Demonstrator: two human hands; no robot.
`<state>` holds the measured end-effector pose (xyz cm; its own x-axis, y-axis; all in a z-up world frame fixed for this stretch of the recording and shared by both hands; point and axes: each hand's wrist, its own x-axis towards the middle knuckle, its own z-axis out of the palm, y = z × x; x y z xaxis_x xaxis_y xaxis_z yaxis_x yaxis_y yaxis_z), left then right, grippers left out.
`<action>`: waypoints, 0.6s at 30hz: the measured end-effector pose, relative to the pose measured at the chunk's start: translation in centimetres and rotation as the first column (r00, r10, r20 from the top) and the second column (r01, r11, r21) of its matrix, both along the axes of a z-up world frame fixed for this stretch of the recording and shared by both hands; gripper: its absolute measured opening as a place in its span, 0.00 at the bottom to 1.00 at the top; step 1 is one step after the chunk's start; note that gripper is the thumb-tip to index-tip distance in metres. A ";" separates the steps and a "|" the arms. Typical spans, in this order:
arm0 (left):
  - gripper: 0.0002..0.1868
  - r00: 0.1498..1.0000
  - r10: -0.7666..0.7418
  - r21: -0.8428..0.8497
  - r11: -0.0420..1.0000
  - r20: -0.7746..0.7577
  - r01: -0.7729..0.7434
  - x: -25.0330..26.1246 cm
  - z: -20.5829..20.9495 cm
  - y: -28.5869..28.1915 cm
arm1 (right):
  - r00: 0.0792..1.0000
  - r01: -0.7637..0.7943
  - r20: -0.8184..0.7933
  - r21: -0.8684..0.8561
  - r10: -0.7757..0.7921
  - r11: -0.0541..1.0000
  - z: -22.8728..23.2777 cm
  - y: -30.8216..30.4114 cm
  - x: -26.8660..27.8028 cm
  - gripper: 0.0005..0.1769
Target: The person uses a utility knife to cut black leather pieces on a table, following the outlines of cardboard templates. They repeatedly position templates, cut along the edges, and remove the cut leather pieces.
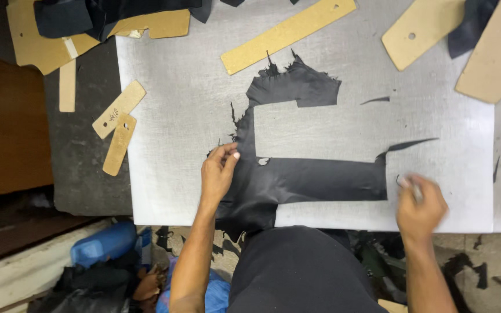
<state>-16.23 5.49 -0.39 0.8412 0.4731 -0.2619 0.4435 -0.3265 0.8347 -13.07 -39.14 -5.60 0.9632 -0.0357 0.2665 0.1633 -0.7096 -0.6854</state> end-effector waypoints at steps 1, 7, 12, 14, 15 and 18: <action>0.15 1.000 -0.017 0.081 0.997 -0.003 0.018 1.0 -0.2 0.0 | 0.997 -0.078 0.015 -0.024 0.078 0.997 0.8 2.3 3.8 0.06; 0.14 0.972 -0.056 0.624 0.775 0.229 -0.102 11.4 -3.4 -0.8 | 0.950 -0.289 -0.192 -0.234 0.247 0.928 3.5 16.6 19.7 0.14; 0.12 0.998 -0.003 0.587 0.809 0.062 -0.034 16.0 -5.4 -0.8 | 0.832 -0.364 -0.529 -0.295 0.165 0.883 2.0 19.9 24.8 0.15; 0.10 0.996 -0.051 0.583 0.812 0.069 0.001 16.3 -5.6 -0.6 | 0.861 -0.410 -0.434 -0.286 0.265 0.866 1.4 19.3 24.9 0.12; 0.09 0.994 -0.071 0.573 0.820 0.083 0.011 16.2 -5.6 -0.5 | 0.883 -0.395 -0.374 -0.262 0.284 0.881 1.3 19.0 24.7 0.12; 0.12 0.988 -0.055 0.617 0.785 0.147 -0.048 15.6 -5.6 -0.9 | 0.907 -0.342 -0.337 -0.239 0.252 0.909 1.2 18.4 23.4 0.14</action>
<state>-0.67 4.58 -6.01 0.8472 0.4866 0.2131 0.3288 -0.7955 0.5090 10.36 -20.72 -4.41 0.9514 0.2993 -0.0731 0.2224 -0.8313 -0.5093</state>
